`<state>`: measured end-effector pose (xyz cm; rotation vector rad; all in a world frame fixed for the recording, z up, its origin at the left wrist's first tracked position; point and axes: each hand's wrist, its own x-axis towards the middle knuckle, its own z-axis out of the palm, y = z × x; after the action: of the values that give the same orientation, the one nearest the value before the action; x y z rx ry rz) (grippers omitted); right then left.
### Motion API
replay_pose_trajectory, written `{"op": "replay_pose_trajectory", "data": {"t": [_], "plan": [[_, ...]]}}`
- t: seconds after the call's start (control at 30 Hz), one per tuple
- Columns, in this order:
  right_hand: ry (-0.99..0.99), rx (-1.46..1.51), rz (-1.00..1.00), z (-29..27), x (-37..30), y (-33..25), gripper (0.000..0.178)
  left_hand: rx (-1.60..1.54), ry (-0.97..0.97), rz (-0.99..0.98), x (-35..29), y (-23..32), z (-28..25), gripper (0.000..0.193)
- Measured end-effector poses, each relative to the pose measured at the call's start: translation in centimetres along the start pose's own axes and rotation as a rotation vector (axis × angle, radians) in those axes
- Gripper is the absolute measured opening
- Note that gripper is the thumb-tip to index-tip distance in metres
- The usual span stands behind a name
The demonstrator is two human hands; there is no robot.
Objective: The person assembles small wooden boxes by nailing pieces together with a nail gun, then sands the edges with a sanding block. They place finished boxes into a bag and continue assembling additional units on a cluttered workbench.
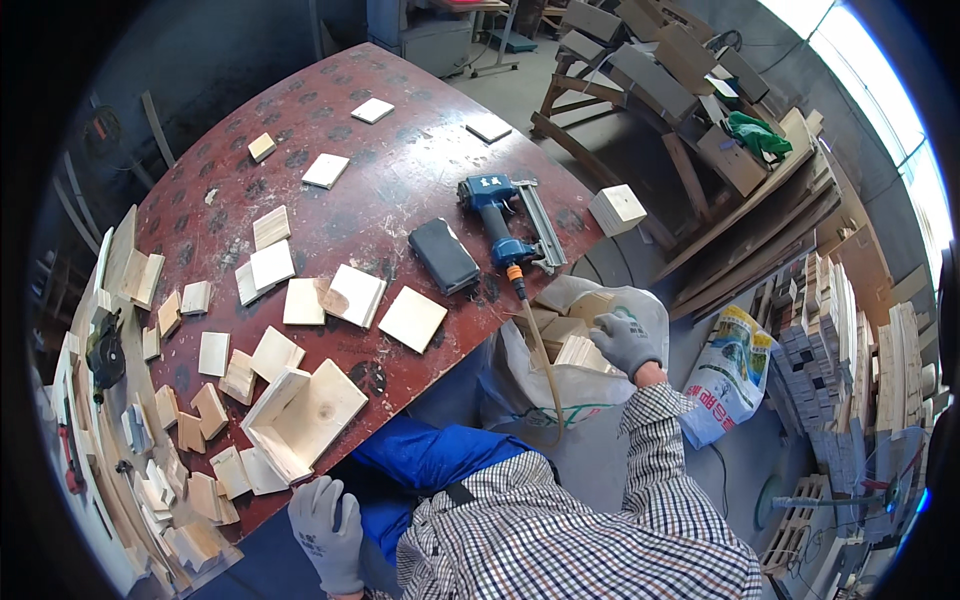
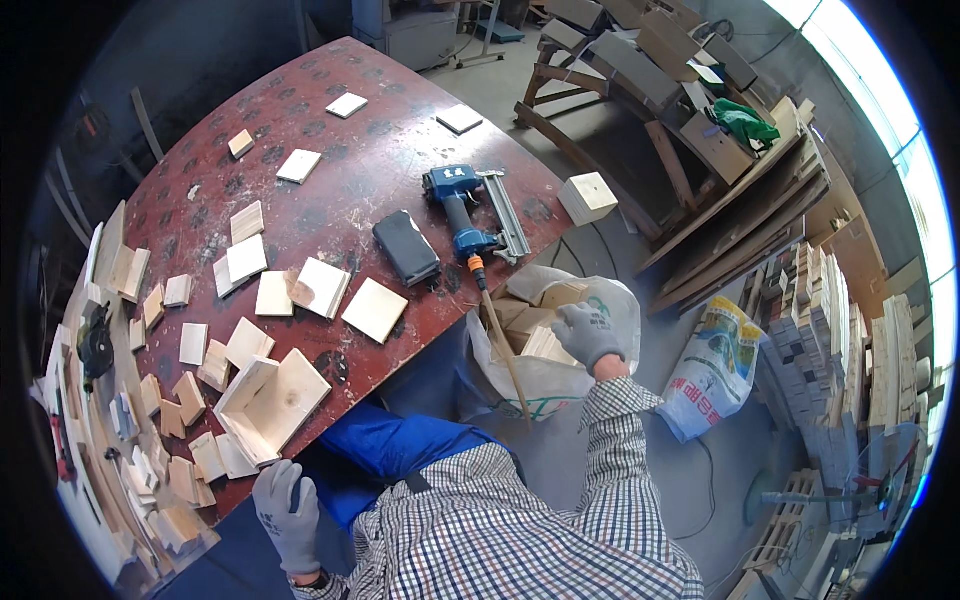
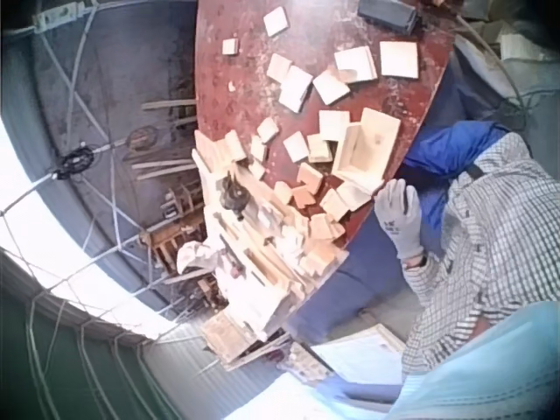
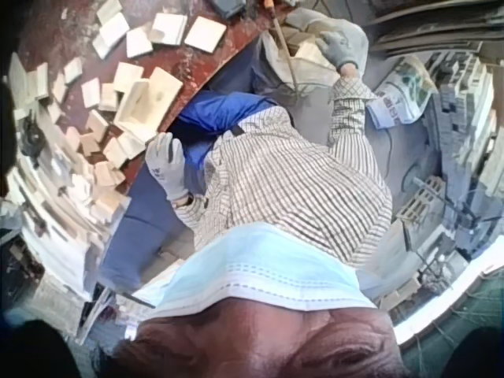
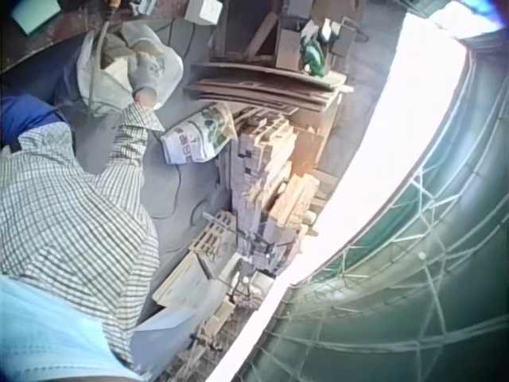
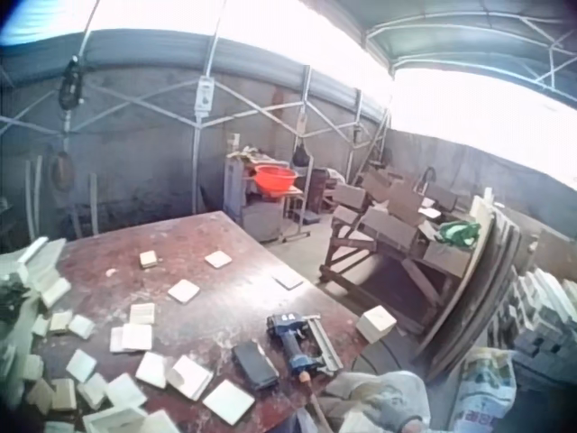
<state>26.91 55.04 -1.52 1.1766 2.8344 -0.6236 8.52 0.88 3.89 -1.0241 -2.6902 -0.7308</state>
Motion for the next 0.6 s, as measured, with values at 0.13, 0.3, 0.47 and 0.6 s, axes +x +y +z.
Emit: {"op": "replay_pose_trajectory", "data": {"t": [0.13,0.3,0.47,0.6], "plan": [[0.343,0.063,-0.008,-3.1,-1.5,-6.5,0.035,-0.081,0.299,-0.359,-0.8,-3.9,-0.8,0.015],[0.435,0.187,-0.118,-3.2,1.8,-9.3,0.035,0.214,0.395,-0.352,1.1,-9.9,1.3,0.046],[0.487,0.311,-0.447,-3.8,6.2,-13.3,0.02,0.188,0.395,-0.321,2.1,-11.6,4.3,0.056],[0.528,0.321,-0.455,-4.3,14.2,-14.6,0.033,-0.087,0.422,-0.396,0.2,-13.3,5.7,0.053]]}}
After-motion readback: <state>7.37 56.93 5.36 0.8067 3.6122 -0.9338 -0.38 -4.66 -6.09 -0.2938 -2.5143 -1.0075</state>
